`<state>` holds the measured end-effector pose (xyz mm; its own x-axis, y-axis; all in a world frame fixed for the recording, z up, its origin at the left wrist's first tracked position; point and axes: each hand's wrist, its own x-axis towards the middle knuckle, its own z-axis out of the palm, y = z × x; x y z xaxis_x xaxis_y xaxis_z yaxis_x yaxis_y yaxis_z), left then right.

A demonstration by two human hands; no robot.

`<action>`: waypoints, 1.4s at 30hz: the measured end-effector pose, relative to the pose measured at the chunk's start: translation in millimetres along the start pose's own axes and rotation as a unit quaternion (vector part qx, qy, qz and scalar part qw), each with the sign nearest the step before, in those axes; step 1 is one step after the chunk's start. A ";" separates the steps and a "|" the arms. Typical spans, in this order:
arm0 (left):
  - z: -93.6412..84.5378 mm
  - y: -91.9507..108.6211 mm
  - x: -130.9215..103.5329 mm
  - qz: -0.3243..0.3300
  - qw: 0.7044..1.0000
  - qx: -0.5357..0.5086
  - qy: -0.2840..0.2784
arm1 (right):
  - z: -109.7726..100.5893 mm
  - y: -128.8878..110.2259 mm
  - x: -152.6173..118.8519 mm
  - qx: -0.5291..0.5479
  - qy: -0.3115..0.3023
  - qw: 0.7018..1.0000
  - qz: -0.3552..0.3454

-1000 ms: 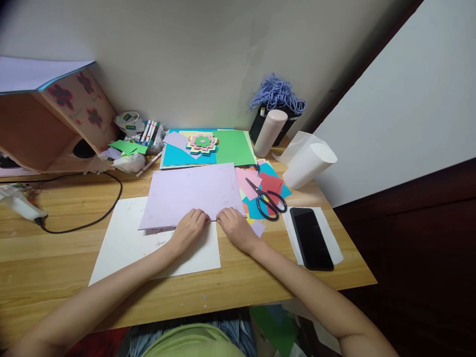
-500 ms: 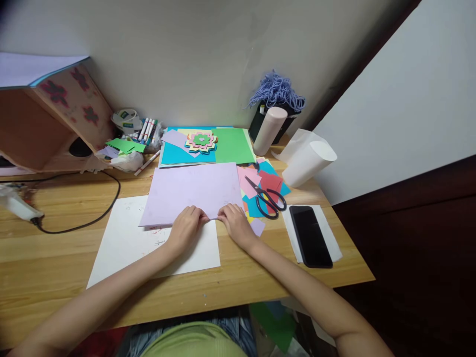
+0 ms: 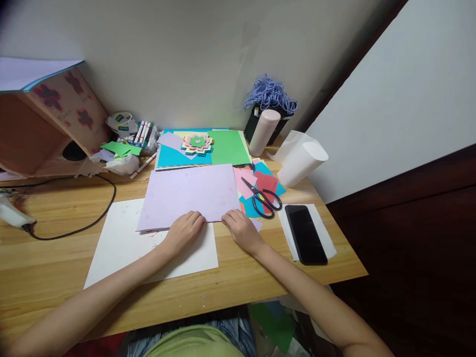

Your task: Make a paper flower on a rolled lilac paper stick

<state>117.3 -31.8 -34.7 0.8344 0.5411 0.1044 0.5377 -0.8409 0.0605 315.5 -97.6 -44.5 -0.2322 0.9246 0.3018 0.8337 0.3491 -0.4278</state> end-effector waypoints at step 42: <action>-8.3 35.6 45.8 -0.194 0.953 -0.233 0.000 | -19.6 14.2 14.8 0.005 -0.055 0.998 0.029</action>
<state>173.7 -37.0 -19.5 0.5830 0.8123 -0.0161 0.6949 -0.4883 0.5280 333.7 -81.9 -29.5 -0.2376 0.9544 0.1809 0.8422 0.2952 -0.4511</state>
